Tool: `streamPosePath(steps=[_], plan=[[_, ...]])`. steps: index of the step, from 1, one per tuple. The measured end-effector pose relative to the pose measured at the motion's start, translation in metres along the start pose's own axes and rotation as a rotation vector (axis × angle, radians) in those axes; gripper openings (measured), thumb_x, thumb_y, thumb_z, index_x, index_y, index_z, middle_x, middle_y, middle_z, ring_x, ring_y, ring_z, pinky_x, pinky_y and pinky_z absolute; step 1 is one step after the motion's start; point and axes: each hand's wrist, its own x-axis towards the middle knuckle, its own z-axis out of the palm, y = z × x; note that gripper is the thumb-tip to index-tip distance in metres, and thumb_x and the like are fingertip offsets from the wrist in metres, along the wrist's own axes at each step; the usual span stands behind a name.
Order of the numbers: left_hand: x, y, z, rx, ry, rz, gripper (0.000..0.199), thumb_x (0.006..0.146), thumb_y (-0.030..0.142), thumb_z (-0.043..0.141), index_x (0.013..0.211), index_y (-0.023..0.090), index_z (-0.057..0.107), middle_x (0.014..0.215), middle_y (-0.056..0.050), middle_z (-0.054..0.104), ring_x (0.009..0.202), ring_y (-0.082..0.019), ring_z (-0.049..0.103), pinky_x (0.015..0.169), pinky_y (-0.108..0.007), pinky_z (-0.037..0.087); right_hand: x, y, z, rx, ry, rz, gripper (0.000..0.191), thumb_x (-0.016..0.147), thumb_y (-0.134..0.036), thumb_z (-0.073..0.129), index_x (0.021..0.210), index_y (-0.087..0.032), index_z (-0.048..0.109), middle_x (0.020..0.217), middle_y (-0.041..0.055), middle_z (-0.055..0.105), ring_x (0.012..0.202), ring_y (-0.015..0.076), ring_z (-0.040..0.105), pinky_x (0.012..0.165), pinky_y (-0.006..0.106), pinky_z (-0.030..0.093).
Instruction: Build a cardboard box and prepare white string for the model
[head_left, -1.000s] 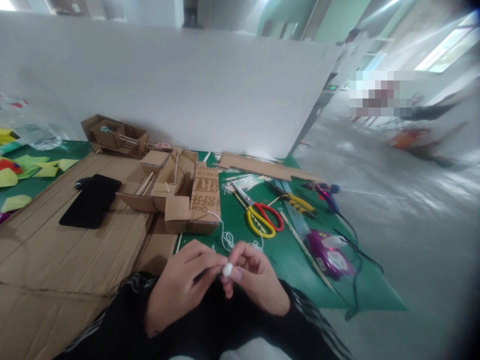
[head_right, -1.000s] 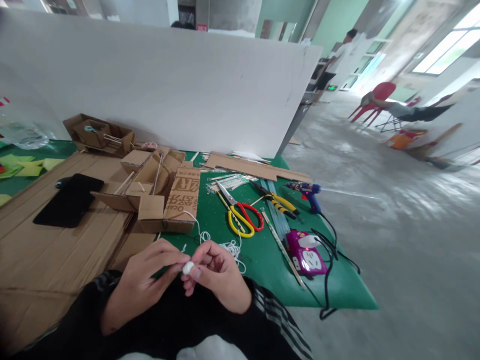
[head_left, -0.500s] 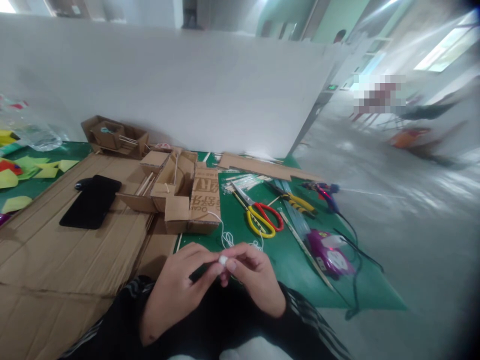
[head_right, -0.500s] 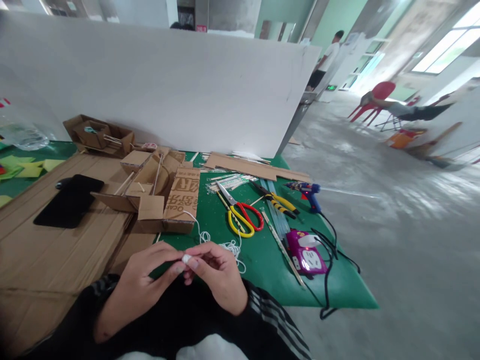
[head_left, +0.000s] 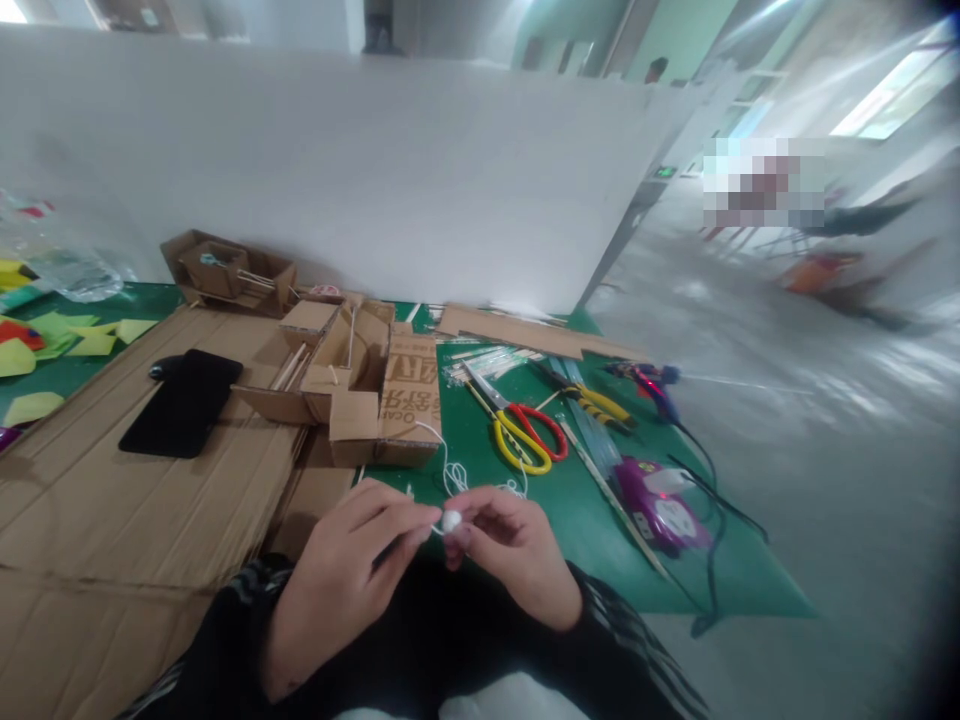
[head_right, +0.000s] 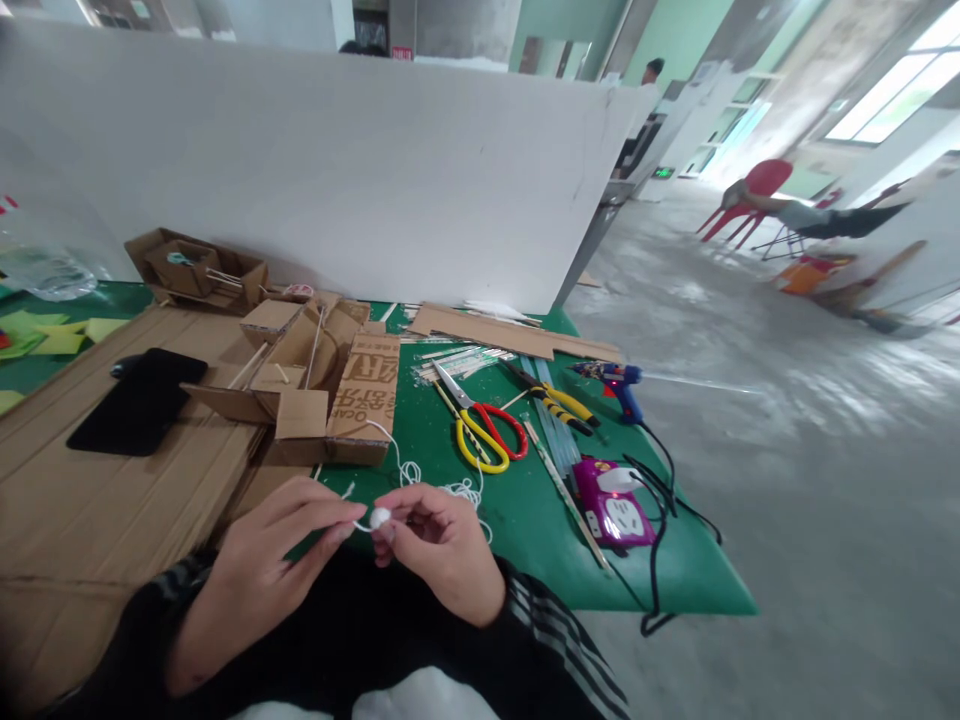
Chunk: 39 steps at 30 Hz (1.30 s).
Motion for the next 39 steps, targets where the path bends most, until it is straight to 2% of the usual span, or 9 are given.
streamPosePath(steps=[3, 6, 13, 18, 23, 30, 33, 36, 39], plan=[[0.007, 0.000, -0.007, 0.077, -0.007, 0.185, 0.020, 0.094, 0.007, 0.059, 0.108, 0.019, 0.067, 0.091, -0.004, 0.070, 0.085, -0.015, 0.060, 0.080, -0.027, 0.051, -0.001, 0.003, 0.001, 0.053, -0.064, 0.102, 0.013, 0.082, -0.024, 0.077, 0.091, -0.015, 0.071, 0.069, 0.0004, 0.069, 0.060, 0.0099, 0.065, 0.058, 0.021, 0.058], [0.015, 0.001, -0.011, 0.116, -0.039, 0.242, 0.020, 0.093, 0.008, 0.060, 0.108, 0.020, 0.066, 0.089, -0.003, 0.070, 0.084, -0.015, 0.058, 0.077, -0.026, 0.050, -0.002, 0.006, 0.003, 0.095, -0.137, 0.160, 0.015, 0.081, -0.025, 0.078, 0.087, -0.013, 0.070, 0.071, 0.0014, 0.069, 0.061, 0.0103, 0.066, 0.058, 0.021, 0.059], [0.012, 0.000, -0.015, 0.031, -0.089, 0.157, 0.016, 0.094, 0.007, 0.055, 0.101, 0.019, 0.062, 0.088, -0.002, 0.069, 0.082, -0.015, 0.058, 0.077, -0.026, 0.047, 0.001, 0.009, -0.003, 0.248, -0.139, 0.177, 0.019, 0.080, -0.024, 0.080, 0.090, -0.012, 0.070, 0.074, 0.0052, 0.073, 0.065, 0.0140, 0.071, 0.056, 0.022, 0.060], [-0.005, -0.014, -0.016, 0.130, -0.161, 0.106, 0.017, 0.096, 0.007, 0.049, 0.098, 0.019, 0.061, 0.085, -0.003, 0.065, 0.079, -0.017, 0.056, 0.071, -0.028, 0.046, 0.001, 0.010, -0.008, 0.379, -0.041, 0.156, 0.026, 0.076, -0.034, 0.083, 0.084, -0.014, 0.068, 0.066, 0.0014, 0.069, 0.052, 0.0102, 0.065, 0.045, 0.017, 0.054], [-0.016, -0.013, -0.004, 0.176, -0.250, 0.130, 0.022, 0.096, 0.007, 0.045, 0.095, 0.020, 0.063, 0.082, -0.003, 0.063, 0.076, -0.017, 0.056, 0.070, -0.029, 0.047, 0.005, 0.015, -0.002, 0.385, 0.057, 0.164, 0.022, 0.078, -0.033, 0.081, 0.084, -0.016, 0.067, 0.066, -0.0002, 0.067, 0.053, 0.0077, 0.060, 0.044, 0.014, 0.049], [-0.013, -0.001, 0.008, 0.228, -0.328, 0.171, 0.017, 0.095, 0.008, 0.046, 0.099, 0.018, 0.060, 0.083, -0.004, 0.063, 0.076, -0.020, 0.053, 0.064, -0.032, 0.044, 0.007, 0.019, 0.003, 0.262, 0.169, 0.103, 0.022, 0.078, -0.031, 0.081, 0.087, -0.016, 0.068, 0.066, -0.0013, 0.064, 0.059, 0.0101, 0.059, 0.054, 0.019, 0.051], [-0.012, 0.000, 0.008, 0.225, -0.336, 0.178, 0.017, 0.095, 0.009, 0.048, 0.103, 0.018, 0.059, 0.086, -0.004, 0.063, 0.078, -0.020, 0.053, 0.066, -0.032, 0.045, 0.004, 0.015, 0.005, 0.068, 0.180, 0.064, 0.019, 0.080, -0.030, 0.079, 0.088, -0.016, 0.068, 0.070, -0.0017, 0.064, 0.061, 0.0098, 0.059, 0.059, 0.021, 0.051], [-0.010, -0.002, 0.005, 0.213, -0.312, 0.178, 0.017, 0.095, 0.008, 0.049, 0.103, 0.018, 0.059, 0.086, -0.004, 0.063, 0.080, -0.020, 0.054, 0.070, -0.033, 0.046, 0.001, 0.012, 0.005, -0.162, 0.154, 0.033, 0.020, 0.082, -0.034, 0.077, 0.091, -0.018, 0.068, 0.074, -0.0010, 0.065, 0.067, 0.0111, 0.061, 0.065, 0.022, 0.051], [-0.004, -0.003, 0.000, 0.183, -0.261, 0.185, 0.016, 0.096, 0.008, 0.047, 0.098, 0.017, 0.060, 0.085, -0.005, 0.064, 0.081, -0.020, 0.055, 0.071, -0.032, 0.046, -0.001, 0.014, 0.004, -0.183, 0.061, 0.086, 0.023, 0.082, -0.036, 0.077, 0.091, -0.017, 0.068, 0.074, -0.0004, 0.066, 0.065, 0.0108, 0.062, 0.064, 0.022, 0.051]])
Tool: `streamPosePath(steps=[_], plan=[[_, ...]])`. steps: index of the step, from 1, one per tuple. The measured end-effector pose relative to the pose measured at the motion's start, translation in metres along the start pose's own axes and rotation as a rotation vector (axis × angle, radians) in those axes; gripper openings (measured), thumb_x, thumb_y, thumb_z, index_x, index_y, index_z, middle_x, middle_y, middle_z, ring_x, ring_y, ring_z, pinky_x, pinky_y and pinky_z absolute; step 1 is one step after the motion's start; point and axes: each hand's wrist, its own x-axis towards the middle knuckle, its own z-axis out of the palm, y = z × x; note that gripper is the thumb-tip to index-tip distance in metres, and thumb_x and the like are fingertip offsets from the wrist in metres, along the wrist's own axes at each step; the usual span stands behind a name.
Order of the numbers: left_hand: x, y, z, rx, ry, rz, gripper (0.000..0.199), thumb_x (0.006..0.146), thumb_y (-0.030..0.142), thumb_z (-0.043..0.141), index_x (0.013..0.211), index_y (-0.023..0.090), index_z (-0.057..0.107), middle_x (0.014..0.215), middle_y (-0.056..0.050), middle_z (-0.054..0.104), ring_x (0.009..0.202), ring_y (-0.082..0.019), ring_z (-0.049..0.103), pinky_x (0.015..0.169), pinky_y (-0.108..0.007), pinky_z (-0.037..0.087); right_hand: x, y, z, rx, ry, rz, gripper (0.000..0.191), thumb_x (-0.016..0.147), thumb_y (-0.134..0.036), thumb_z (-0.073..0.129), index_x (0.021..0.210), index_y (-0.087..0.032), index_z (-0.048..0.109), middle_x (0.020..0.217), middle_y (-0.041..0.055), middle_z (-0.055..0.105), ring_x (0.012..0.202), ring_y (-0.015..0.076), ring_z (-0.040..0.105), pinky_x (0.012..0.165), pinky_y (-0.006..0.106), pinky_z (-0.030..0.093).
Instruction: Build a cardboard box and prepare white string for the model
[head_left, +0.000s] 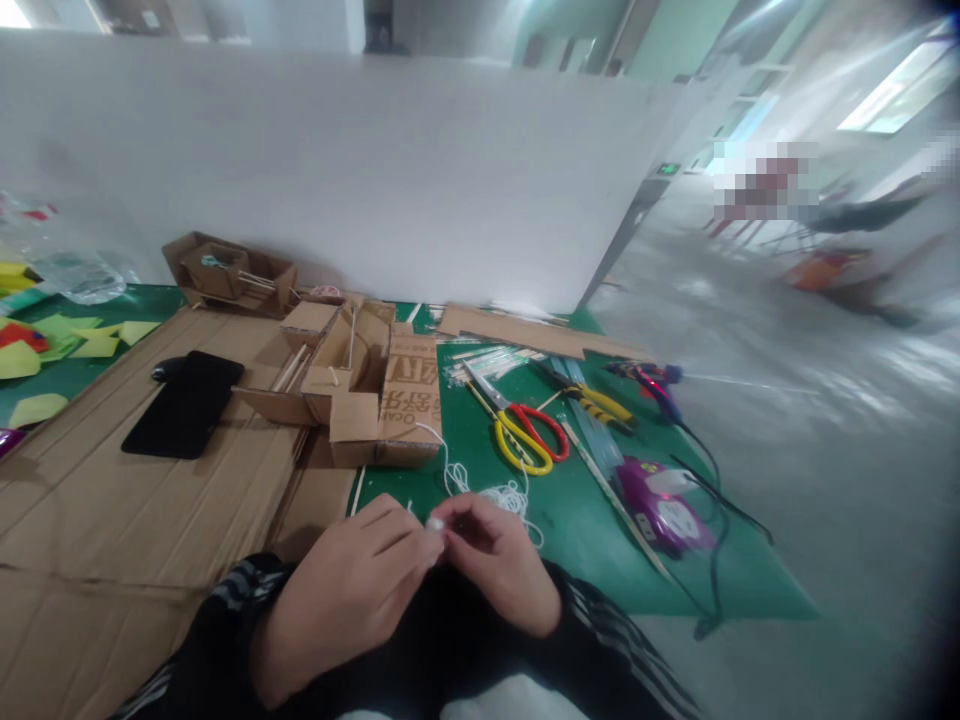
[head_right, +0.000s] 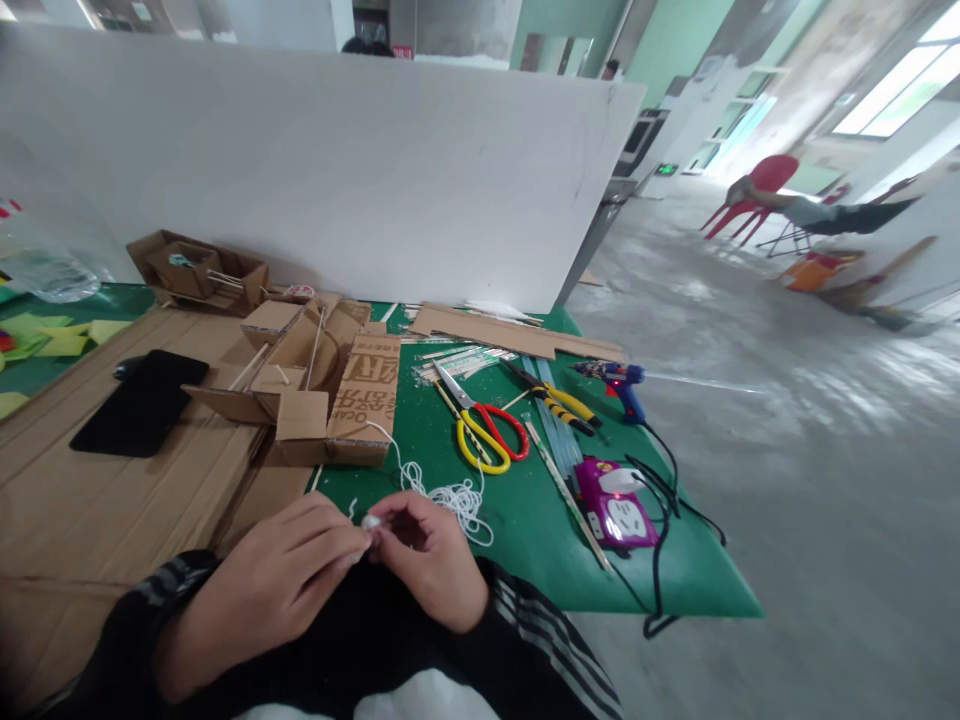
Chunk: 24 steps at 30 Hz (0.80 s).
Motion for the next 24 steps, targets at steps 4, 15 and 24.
streamPosePath(steps=[4, 15, 24], plan=[[0.005, -0.002, -0.005, -0.060, 0.048, -0.010, 0.017, 0.098, 0.012, 0.048, 0.092, 0.018, 0.062, 0.081, -0.003, 0.065, 0.077, -0.017, 0.056, 0.069, -0.029, 0.045, -0.004, 0.004, 0.001, 0.125, -0.149, 0.083, 0.027, 0.073, -0.031, 0.085, 0.083, -0.015, 0.065, 0.069, -0.0021, 0.064, 0.060, 0.0093, 0.063, 0.060, 0.020, 0.051], [0.004, -0.003, -0.006, -0.231, 0.109, -0.181, 0.015, 0.095, 0.015, 0.057, 0.101, 0.022, 0.069, 0.087, -0.001, 0.072, 0.080, -0.016, 0.063, 0.072, -0.027, 0.048, -0.009, 0.006, -0.003, 0.392, -0.242, 0.082, 0.022, 0.076, -0.023, 0.083, 0.086, -0.013, 0.065, 0.072, 0.0025, 0.072, 0.059, 0.0109, 0.068, 0.057, 0.022, 0.059], [0.004, 0.002, 0.004, -0.176, 0.120, -0.187, 0.017, 0.097, 0.015, 0.055, 0.106, 0.022, 0.068, 0.087, -0.001, 0.071, 0.078, -0.015, 0.060, 0.071, -0.027, 0.047, -0.008, -0.003, -0.001, 0.432, -0.148, -0.059, 0.016, 0.081, -0.021, 0.079, 0.086, -0.015, 0.066, 0.074, 0.0031, 0.072, 0.062, 0.0111, 0.069, 0.058, 0.021, 0.059]])
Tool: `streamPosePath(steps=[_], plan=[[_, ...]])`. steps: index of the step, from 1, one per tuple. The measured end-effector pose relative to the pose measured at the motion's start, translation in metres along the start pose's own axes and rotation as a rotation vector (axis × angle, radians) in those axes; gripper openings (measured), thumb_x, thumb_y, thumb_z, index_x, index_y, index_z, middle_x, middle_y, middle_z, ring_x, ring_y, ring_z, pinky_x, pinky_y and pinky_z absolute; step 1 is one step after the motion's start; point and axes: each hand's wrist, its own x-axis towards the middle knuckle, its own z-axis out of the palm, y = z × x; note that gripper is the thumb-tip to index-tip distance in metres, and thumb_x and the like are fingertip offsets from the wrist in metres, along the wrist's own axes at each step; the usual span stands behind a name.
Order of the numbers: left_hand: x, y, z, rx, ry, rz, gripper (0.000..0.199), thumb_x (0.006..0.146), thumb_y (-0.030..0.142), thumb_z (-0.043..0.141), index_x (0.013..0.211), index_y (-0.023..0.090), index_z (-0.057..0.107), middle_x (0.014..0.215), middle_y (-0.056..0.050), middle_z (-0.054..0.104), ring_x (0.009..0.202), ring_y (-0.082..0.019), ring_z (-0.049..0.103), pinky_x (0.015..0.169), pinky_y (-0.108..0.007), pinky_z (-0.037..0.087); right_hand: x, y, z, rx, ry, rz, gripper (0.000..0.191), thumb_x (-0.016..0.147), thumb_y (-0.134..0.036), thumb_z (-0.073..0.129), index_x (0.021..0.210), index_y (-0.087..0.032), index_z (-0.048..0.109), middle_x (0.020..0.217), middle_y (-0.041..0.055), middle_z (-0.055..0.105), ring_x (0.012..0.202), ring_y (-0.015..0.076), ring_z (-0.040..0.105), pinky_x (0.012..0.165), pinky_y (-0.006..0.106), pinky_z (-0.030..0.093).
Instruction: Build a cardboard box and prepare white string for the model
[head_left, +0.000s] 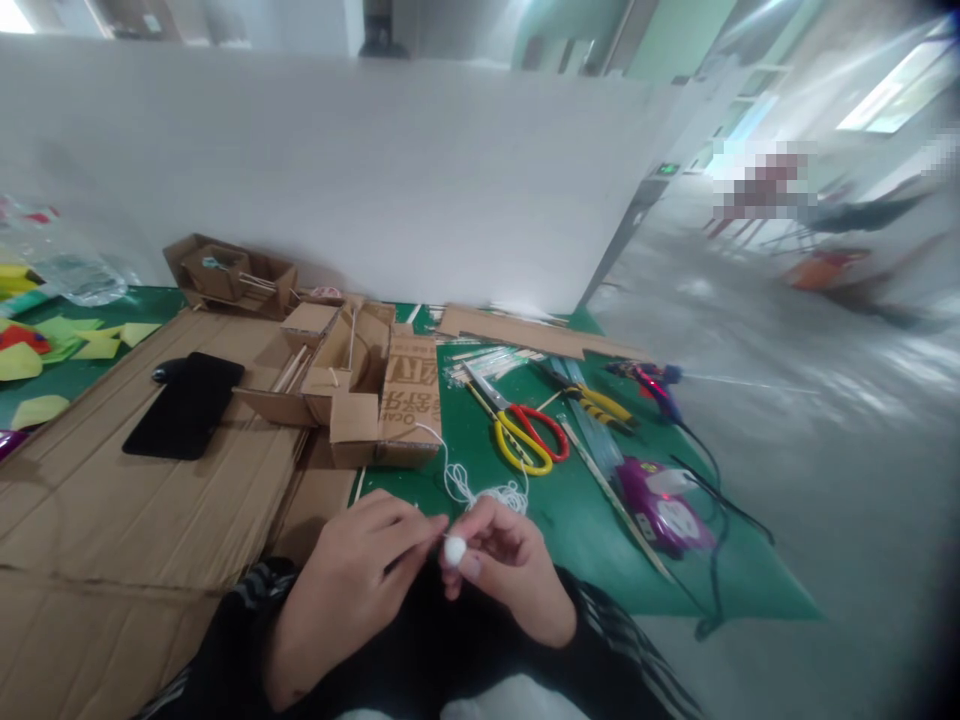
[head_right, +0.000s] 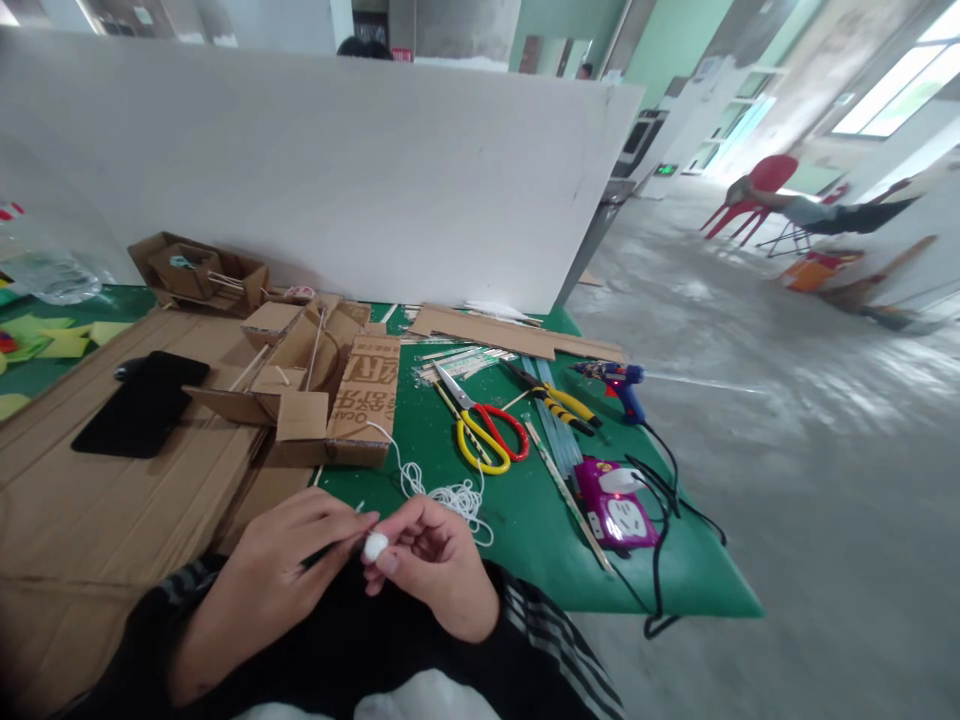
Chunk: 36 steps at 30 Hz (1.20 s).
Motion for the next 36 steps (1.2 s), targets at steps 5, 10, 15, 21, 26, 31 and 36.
streamPosePath(steps=[5, 10, 15, 21, 26, 31, 36], plan=[[-0.001, 0.003, 0.001, 0.140, -0.012, 0.094, 0.017, 0.098, 0.012, 0.050, 0.094, 0.019, 0.065, 0.084, -0.002, 0.066, 0.076, -0.017, 0.055, 0.068, -0.030, 0.046, 0.002, 0.005, -0.005, 0.109, -0.057, 0.032, 0.020, 0.081, -0.020, 0.079, 0.099, -0.017, 0.071, 0.077, 0.0032, 0.074, 0.063, 0.0115, 0.070, 0.056, 0.021, 0.059], [-0.004, 0.006, 0.001, 0.217, -0.041, 0.108, 0.021, 0.099, 0.012, 0.046, 0.087, 0.017, 0.061, 0.080, -0.002, 0.062, 0.075, -0.018, 0.054, 0.067, -0.031, 0.045, 0.007, 0.007, -0.005, 0.111, 0.010, 0.070, 0.013, 0.081, -0.023, 0.079, 0.093, -0.018, 0.076, 0.074, 0.0029, 0.073, 0.060, 0.0095, 0.067, 0.052, 0.018, 0.056], [-0.004, 0.007, 0.004, 0.258, -0.043, 0.095, 0.017, 0.100, 0.012, 0.046, 0.102, 0.018, 0.062, 0.085, -0.002, 0.063, 0.077, -0.019, 0.054, 0.071, -0.034, 0.044, 0.009, 0.006, -0.004, -0.027, 0.133, 0.031, 0.017, 0.083, -0.028, 0.077, 0.095, -0.018, 0.074, 0.072, 0.0002, 0.067, 0.062, 0.0091, 0.063, 0.055, 0.019, 0.055], [-0.004, 0.005, 0.006, 0.276, -0.039, 0.086, 0.013, 0.100, 0.015, 0.048, 0.096, 0.018, 0.060, 0.087, -0.001, 0.063, 0.079, -0.019, 0.054, 0.074, -0.035, 0.042, 0.008, 0.003, 0.000, -0.329, 0.199, 0.013, 0.020, 0.084, -0.032, 0.076, 0.096, -0.017, 0.070, 0.073, -0.0018, 0.064, 0.062, 0.0079, 0.061, 0.060, 0.019, 0.051], [-0.004, 0.001, 0.000, 0.319, -0.102, 0.121, 0.014, 0.101, 0.019, 0.048, 0.088, 0.019, 0.055, 0.084, -0.001, 0.060, 0.078, -0.019, 0.052, 0.068, -0.034, 0.039, 0.006, -0.002, -0.004, -0.365, 0.106, 0.115, 0.024, 0.083, -0.033, 0.076, 0.096, -0.014, 0.070, 0.072, -0.0005, 0.066, 0.059, 0.0071, 0.060, 0.058, 0.019, 0.051], [0.000, -0.004, -0.009, 0.240, -0.182, 0.178, 0.017, 0.101, 0.027, 0.049, 0.087, 0.020, 0.055, 0.082, 0.001, 0.060, 0.074, -0.017, 0.052, 0.063, -0.031, 0.038, 0.003, -0.002, -0.012, -0.187, -0.071, 0.279, 0.022, 0.078, -0.029, 0.081, 0.088, -0.011, 0.071, 0.066, -0.0005, 0.067, 0.054, 0.0077, 0.062, 0.053, 0.019, 0.055], [0.002, -0.002, -0.012, 0.106, -0.185, 0.134, 0.017, 0.102, 0.024, 0.046, 0.090, 0.020, 0.059, 0.083, 0.001, 0.061, 0.077, -0.015, 0.054, 0.067, -0.029, 0.041, 0.000, 0.003, -0.013, 0.001, -0.120, 0.363, 0.021, 0.073, -0.024, 0.084, 0.082, -0.010, 0.072, 0.067, 0.0032, 0.071, 0.055, 0.0104, 0.067, 0.050, 0.020, 0.058]])
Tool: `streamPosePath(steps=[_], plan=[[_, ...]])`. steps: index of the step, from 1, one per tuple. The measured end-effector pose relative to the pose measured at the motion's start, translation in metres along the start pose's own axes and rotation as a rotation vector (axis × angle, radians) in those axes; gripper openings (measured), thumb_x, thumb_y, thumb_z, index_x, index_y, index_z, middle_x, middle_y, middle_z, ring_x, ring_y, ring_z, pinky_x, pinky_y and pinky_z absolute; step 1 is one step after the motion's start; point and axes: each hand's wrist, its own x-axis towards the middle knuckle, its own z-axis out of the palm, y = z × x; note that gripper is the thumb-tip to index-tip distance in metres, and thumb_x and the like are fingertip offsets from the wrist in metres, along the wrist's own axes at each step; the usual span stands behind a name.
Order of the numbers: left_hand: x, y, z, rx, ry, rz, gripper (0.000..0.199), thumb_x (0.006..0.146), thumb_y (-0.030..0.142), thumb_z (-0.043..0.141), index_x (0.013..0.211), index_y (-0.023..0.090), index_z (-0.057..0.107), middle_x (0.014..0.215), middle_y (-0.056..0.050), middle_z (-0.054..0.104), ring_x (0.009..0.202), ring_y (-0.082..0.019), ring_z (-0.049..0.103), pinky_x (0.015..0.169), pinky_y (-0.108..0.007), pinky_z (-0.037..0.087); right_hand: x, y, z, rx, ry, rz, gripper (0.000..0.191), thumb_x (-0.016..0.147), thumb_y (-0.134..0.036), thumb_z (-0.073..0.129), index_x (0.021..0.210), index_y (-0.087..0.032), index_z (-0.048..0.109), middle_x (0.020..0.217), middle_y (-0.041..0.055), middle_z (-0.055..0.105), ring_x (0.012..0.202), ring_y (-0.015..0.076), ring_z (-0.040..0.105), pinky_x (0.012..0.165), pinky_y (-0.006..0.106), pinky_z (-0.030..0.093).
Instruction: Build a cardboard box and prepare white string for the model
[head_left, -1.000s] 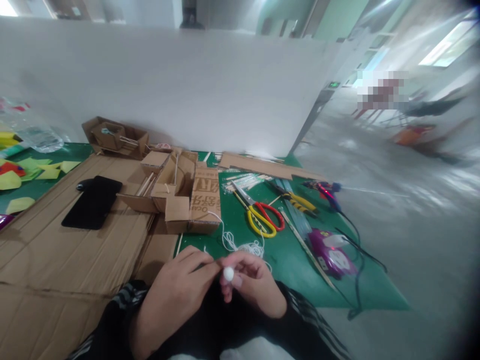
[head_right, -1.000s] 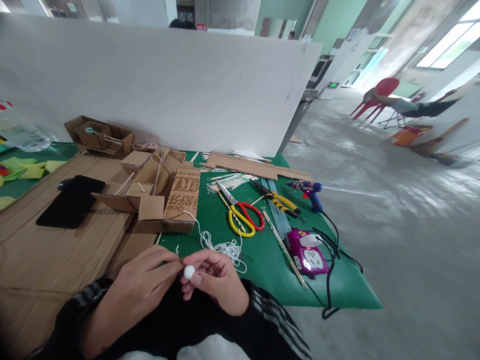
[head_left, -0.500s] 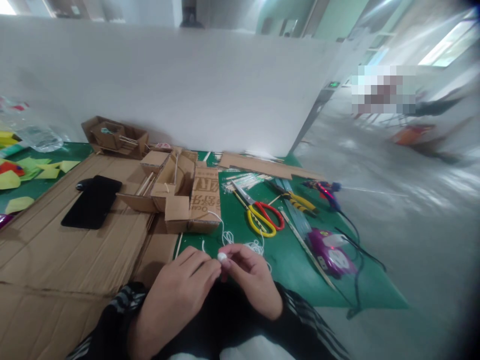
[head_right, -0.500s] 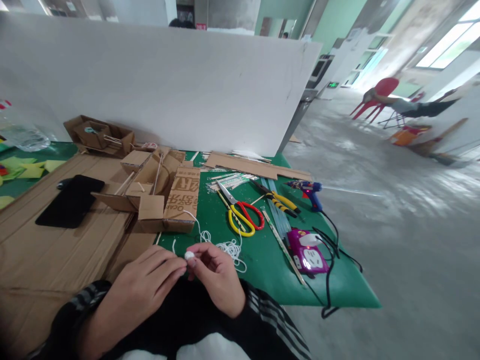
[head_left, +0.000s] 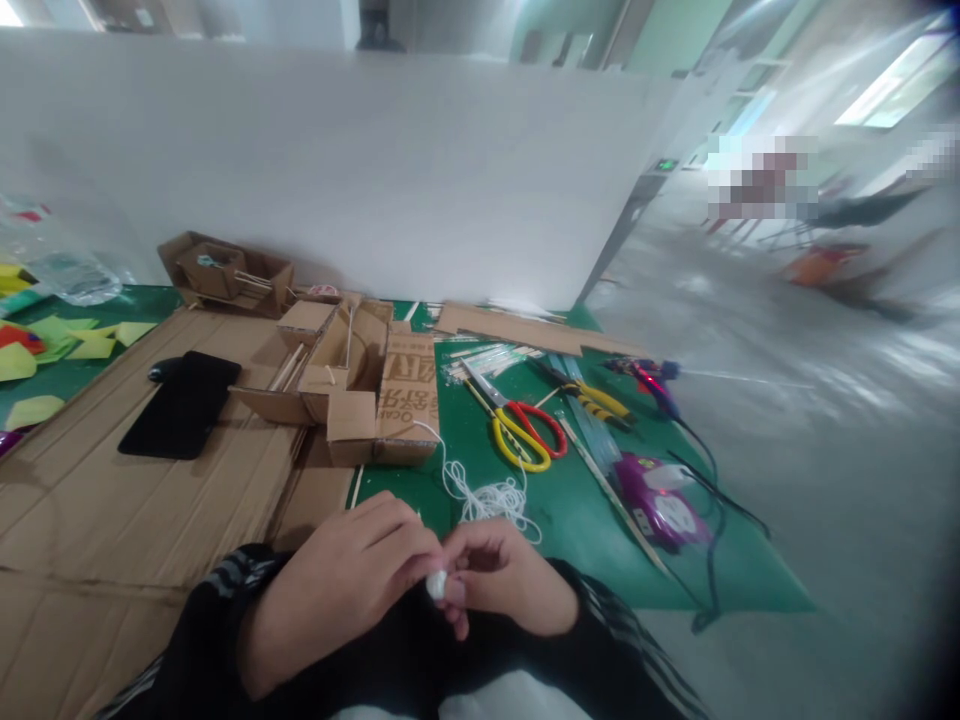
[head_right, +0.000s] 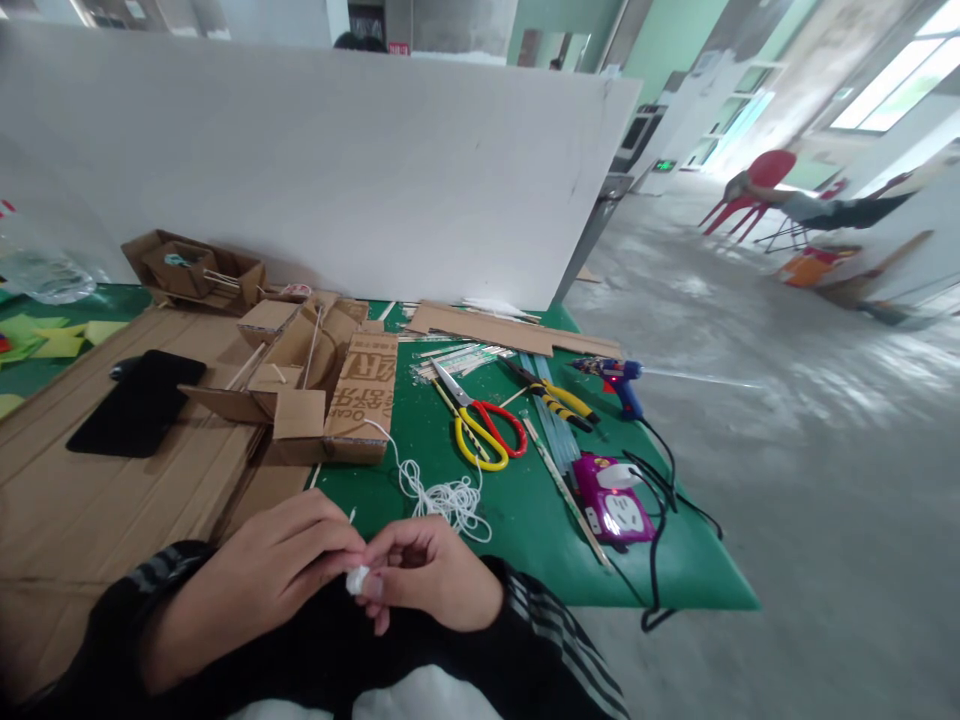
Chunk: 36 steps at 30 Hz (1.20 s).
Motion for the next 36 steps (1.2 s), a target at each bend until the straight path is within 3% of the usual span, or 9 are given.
streamPosePath(steps=[6, 9, 16, 23, 29, 36], plan=[[-0.001, 0.003, 0.004, -0.004, 0.120, 0.033, 0.019, 0.099, 0.014, 0.049, 0.102, 0.025, 0.064, 0.082, 0.001, 0.061, 0.075, -0.014, 0.052, 0.063, -0.025, 0.040, 0.002, 0.005, -0.001, 0.096, 0.051, -0.074, 0.023, 0.073, -0.030, 0.085, 0.083, -0.013, 0.073, 0.064, 0.0015, 0.070, 0.051, 0.0092, 0.065, 0.045, 0.017, 0.056], [-0.001, 0.003, 0.003, 0.038, 0.137, 0.079, 0.026, 0.096, 0.010, 0.053, 0.107, 0.029, 0.066, 0.080, 0.002, 0.061, 0.072, -0.014, 0.051, 0.062, -0.025, 0.040, 0.003, 0.006, -0.003, 0.132, 0.066, -0.111, 0.023, 0.073, -0.032, 0.085, 0.082, -0.014, 0.075, 0.062, 0.0009, 0.069, 0.050, 0.0084, 0.064, 0.043, 0.016, 0.054], [-0.001, 0.002, 0.004, -0.008, 0.114, 0.101, 0.020, 0.097, 0.011, 0.054, 0.108, 0.023, 0.066, 0.082, 0.002, 0.065, 0.072, -0.013, 0.053, 0.064, -0.023, 0.044, 0.007, 0.011, -0.004, 0.188, 0.054, -0.114, 0.024, 0.074, -0.035, 0.084, 0.082, -0.014, 0.076, 0.061, 0.0016, 0.067, 0.046, 0.0078, 0.060, 0.039, 0.016, 0.051], [-0.002, -0.001, 0.011, 0.003, 0.116, -0.011, 0.024, 0.102, 0.021, 0.046, 0.118, 0.023, 0.063, 0.086, -0.001, 0.067, 0.077, -0.014, 0.058, 0.069, -0.025, 0.048, 0.004, 0.004, 0.001, 0.135, 0.084, -0.152, 0.026, 0.079, -0.035, 0.080, 0.092, -0.013, 0.078, 0.069, 0.0038, 0.068, 0.057, 0.0101, 0.063, 0.049, 0.019, 0.053], [-0.004, 0.003, 0.014, 0.064, 0.112, -0.025, 0.026, 0.102, 0.021, 0.045, 0.124, 0.024, 0.060, 0.086, -0.001, 0.065, 0.076, -0.015, 0.057, 0.068, -0.027, 0.048, -0.001, -0.013, 0.011, -0.210, 0.177, -0.190, 0.020, 0.078, -0.030, 0.081, 0.091, -0.015, 0.079, 0.080, 0.0018, 0.066, 0.064, 0.0088, 0.061, 0.062, 0.021, 0.052], [-0.003, 0.005, 0.023, 0.018, 0.237, -0.136, 0.015, 0.101, 0.020, 0.051, 0.107, 0.023, 0.064, 0.087, 0.000, 0.067, 0.079, -0.014, 0.060, 0.074, -0.026, 0.048, 0.004, -0.003, 0.011, -0.020, 0.313, -0.237, 0.026, 0.076, -0.029, 0.083, 0.098, -0.018, 0.076, 0.078, 0.0016, 0.071, 0.067, 0.0111, 0.064, 0.063, 0.023, 0.053]])
